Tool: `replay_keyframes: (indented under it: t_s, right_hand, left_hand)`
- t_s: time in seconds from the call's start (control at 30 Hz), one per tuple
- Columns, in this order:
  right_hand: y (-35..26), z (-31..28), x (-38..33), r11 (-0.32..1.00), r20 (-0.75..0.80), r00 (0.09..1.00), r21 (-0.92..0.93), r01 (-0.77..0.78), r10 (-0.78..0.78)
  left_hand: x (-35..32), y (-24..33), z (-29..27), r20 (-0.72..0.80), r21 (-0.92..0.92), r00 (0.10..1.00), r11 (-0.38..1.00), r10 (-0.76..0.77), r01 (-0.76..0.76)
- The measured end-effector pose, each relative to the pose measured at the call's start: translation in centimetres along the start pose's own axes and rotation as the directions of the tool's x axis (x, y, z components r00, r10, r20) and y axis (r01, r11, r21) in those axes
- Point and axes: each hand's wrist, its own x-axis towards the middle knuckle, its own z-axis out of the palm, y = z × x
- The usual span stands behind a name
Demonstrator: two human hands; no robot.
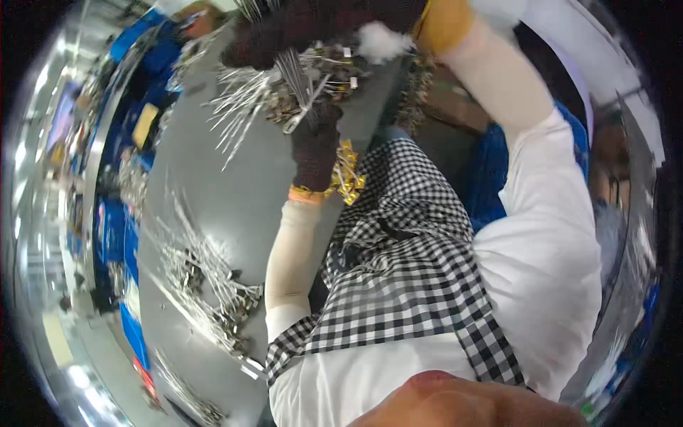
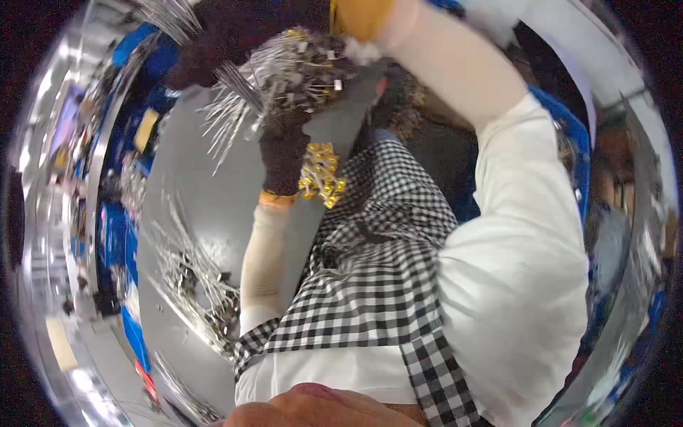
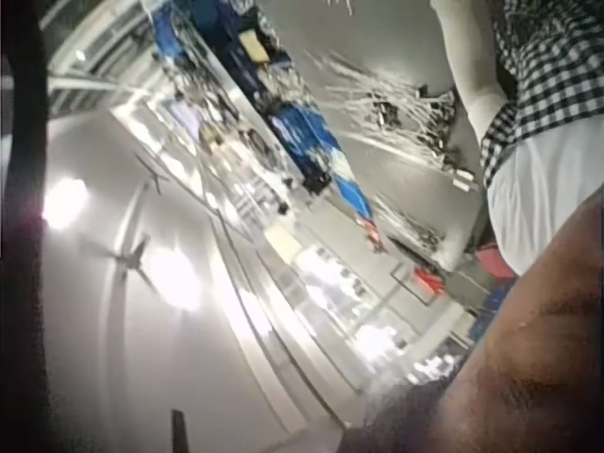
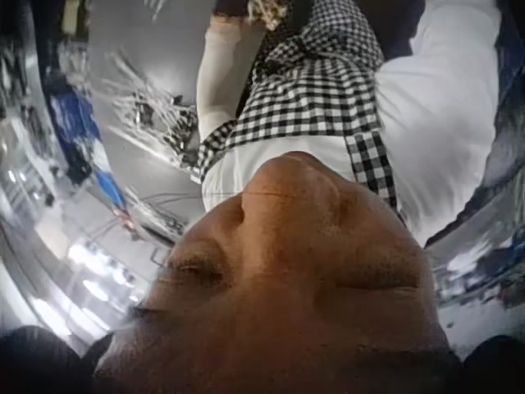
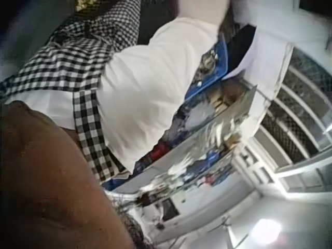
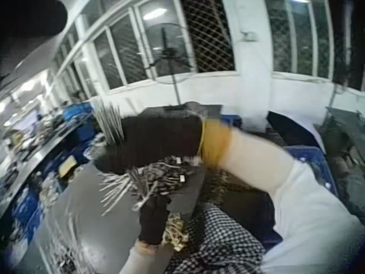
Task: Bundling and assembling electronic wire harnesses with connectors at a workstation.
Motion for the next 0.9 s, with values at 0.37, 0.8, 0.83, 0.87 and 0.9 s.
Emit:
replay_keyframes:
  t_s: [0.37,0.8,0.83,0.87,0.9]
  right_hand:
    - [1.6,-14.9,-17.4,0.563,-0.246,0.668,-0.383,-0.733,0.703]
    - [52.8,2.0,-43.5,0.307,-0.098,0.390,-0.458,-0.834,0.915]
    - [55.6,3.4,-43.8,0.247,-0.248,0.318,-0.276,-0.929,0.915]
    - [61.5,6.3,-54.4,-0.102,-0.309,0.031,-0.402,-0.910,0.950]
    - [65.0,7.4,-53.6,-0.068,-0.275,0.053,-0.411,-0.909,0.960]
  left_hand:
    - [7.2,0.8,13.1,0.572,0.226,0.693,0.728,0.439,-0.648]
    - [13.2,-15.5,15.5,0.625,0.717,0.764,0.269,0.160,-0.643]
    - [13.2,-15.9,15.3,0.611,0.732,0.777,0.266,0.150,-0.627]
    - [14.4,-16.1,16.6,0.687,0.636,0.708,0.336,0.163,-0.695]
    - [14.4,-17.0,16.1,0.668,0.663,0.734,0.352,0.121,-0.661]
